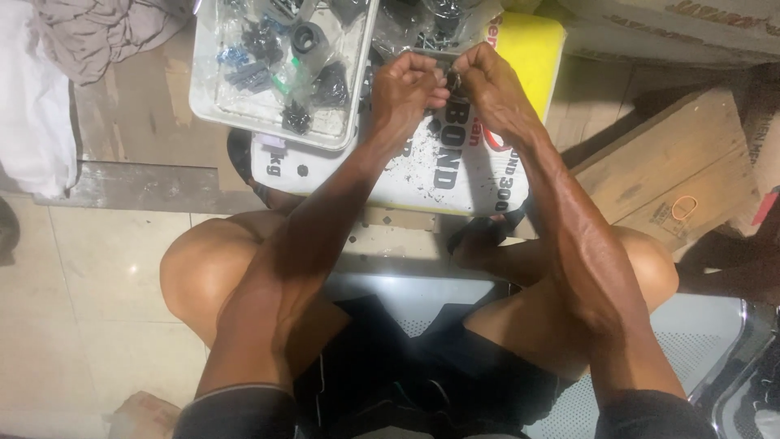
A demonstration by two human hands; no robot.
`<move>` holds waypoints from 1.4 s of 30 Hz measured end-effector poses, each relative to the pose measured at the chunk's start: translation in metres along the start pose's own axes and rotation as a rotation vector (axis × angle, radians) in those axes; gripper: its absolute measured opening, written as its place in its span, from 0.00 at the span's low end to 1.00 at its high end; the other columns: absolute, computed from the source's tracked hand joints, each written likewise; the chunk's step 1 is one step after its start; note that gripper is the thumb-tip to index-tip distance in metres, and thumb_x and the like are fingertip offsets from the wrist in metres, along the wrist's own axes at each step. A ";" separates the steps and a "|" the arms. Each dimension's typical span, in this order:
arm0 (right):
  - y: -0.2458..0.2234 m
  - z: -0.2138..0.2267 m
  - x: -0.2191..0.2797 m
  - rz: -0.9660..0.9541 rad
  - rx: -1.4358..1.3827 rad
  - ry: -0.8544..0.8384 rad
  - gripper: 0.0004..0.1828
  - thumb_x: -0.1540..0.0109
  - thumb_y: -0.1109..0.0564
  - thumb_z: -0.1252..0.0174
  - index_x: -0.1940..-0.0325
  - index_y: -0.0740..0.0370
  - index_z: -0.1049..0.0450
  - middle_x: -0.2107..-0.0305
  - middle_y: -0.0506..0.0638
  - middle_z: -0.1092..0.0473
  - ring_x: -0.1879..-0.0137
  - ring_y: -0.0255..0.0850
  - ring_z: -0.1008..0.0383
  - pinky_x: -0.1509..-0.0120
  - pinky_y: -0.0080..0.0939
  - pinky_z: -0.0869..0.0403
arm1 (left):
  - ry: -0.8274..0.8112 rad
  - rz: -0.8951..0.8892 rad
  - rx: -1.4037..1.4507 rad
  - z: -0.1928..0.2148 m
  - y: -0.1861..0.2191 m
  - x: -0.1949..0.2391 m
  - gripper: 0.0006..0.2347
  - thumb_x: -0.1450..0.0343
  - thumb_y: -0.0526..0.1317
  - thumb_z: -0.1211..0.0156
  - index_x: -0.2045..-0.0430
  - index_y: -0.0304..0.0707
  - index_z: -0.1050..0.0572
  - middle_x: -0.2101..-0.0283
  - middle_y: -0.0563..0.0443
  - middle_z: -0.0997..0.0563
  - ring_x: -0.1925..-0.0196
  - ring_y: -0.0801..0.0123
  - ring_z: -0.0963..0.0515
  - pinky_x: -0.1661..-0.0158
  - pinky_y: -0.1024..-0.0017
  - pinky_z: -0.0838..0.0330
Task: The person sits on a low stool and assembles small metal hardware by hand. They pick up screws and black plastic anchors from a white tray, insert the anchors into the screws, and place the assembled pieces into a clear plastic bag on a yellow box.
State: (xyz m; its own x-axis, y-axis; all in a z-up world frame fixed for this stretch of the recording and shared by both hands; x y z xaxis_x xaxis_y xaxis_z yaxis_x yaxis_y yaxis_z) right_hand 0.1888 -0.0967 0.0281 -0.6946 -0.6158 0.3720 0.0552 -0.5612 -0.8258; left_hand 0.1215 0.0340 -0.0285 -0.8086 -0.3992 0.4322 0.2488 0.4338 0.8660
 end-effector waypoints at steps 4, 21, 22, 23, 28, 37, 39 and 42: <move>-0.002 -0.004 -0.002 0.103 0.048 -0.016 0.11 0.25 0.48 0.63 0.56 0.54 0.42 0.64 0.47 0.37 0.57 0.38 0.36 0.54 0.44 0.31 | 0.014 0.016 -0.027 0.001 0.007 0.003 0.04 0.30 0.25 0.35 0.66 0.28 0.22 0.72 0.41 0.15 0.78 0.62 0.14 0.76 0.75 0.14; -0.024 -0.015 0.004 0.190 0.186 -0.024 0.04 0.27 0.66 0.66 0.51 0.61 0.46 0.77 0.46 0.44 0.81 0.37 0.42 0.82 0.35 0.32 | -0.051 -0.341 -0.187 -0.009 0.006 -0.004 0.05 0.31 0.25 0.37 0.73 0.35 0.22 0.73 0.48 0.18 0.78 0.69 0.20 0.81 0.79 0.21; -0.030 -0.013 0.005 0.187 0.186 -0.025 0.04 0.27 0.66 0.66 0.51 0.61 0.46 0.77 0.46 0.44 0.81 0.37 0.42 0.82 0.35 0.32 | -0.052 -0.338 -0.186 -0.009 0.007 -0.004 0.05 0.31 0.25 0.37 0.73 0.35 0.22 0.73 0.48 0.18 0.78 0.69 0.20 0.81 0.79 0.21; -0.032 -0.009 0.006 0.129 0.182 -0.004 0.07 0.31 0.63 0.65 0.48 0.60 0.45 0.73 0.52 0.39 0.74 0.41 0.39 0.75 0.43 0.35 | -0.062 -0.483 -0.304 -0.013 0.016 -0.001 0.07 0.32 0.24 0.43 0.76 0.38 0.24 0.75 0.52 0.21 0.79 0.71 0.21 0.81 0.80 0.22; -0.033 -0.003 0.003 -0.068 -0.034 -0.009 0.22 0.37 0.60 0.60 0.37 0.63 0.42 0.49 0.65 0.29 0.53 0.46 0.26 0.56 0.47 0.25 | -0.094 -0.619 -0.547 -0.025 0.029 0.004 0.08 0.30 0.26 0.47 0.75 0.41 0.25 0.78 0.58 0.20 0.89 0.83 0.34 0.92 0.82 0.39; -0.029 0.016 0.004 -0.143 -0.335 0.109 0.06 0.34 0.54 0.64 0.58 0.52 0.40 0.69 0.42 0.37 0.65 0.32 0.37 0.54 0.36 0.29 | -0.289 -0.847 -0.507 -0.053 0.067 0.023 0.09 0.27 0.24 0.55 0.73 0.35 0.29 0.85 0.55 0.27 0.91 0.79 0.30 0.94 0.83 0.35; -0.046 0.025 0.008 -0.056 -0.375 0.049 0.10 0.35 0.60 0.64 0.61 0.50 0.36 0.71 0.40 0.38 0.71 0.28 0.46 0.67 0.31 0.42 | -0.175 -0.721 -0.520 -0.053 0.081 0.021 0.07 0.25 0.31 0.51 0.69 0.39 0.24 0.82 0.57 0.21 0.91 0.83 0.32 0.94 0.83 0.42; -0.101 0.045 0.040 0.100 0.050 -0.036 0.18 0.41 0.61 0.55 0.46 0.58 0.37 0.67 0.45 0.42 0.68 0.33 0.49 0.66 0.37 0.43 | -0.051 -0.685 -0.426 -0.048 0.098 0.019 0.04 0.28 0.36 0.51 0.70 0.42 0.27 0.76 0.51 0.12 0.90 0.84 0.37 0.91 0.84 0.46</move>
State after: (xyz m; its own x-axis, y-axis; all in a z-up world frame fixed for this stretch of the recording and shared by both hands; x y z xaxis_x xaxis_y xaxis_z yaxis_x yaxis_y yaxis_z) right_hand 0.1877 -0.0899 0.1452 -0.6578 -0.6891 0.3041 0.1595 -0.5220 -0.8379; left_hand 0.1563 0.0304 0.0762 -0.8759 -0.4228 -0.2325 -0.1375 -0.2433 0.9602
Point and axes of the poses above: each hand's wrist, its own x-axis away from the middle knuckle, its own z-axis out of the back of the hand, y = z × x, the point moved 7 cm from there along -x, towards the middle knuckle
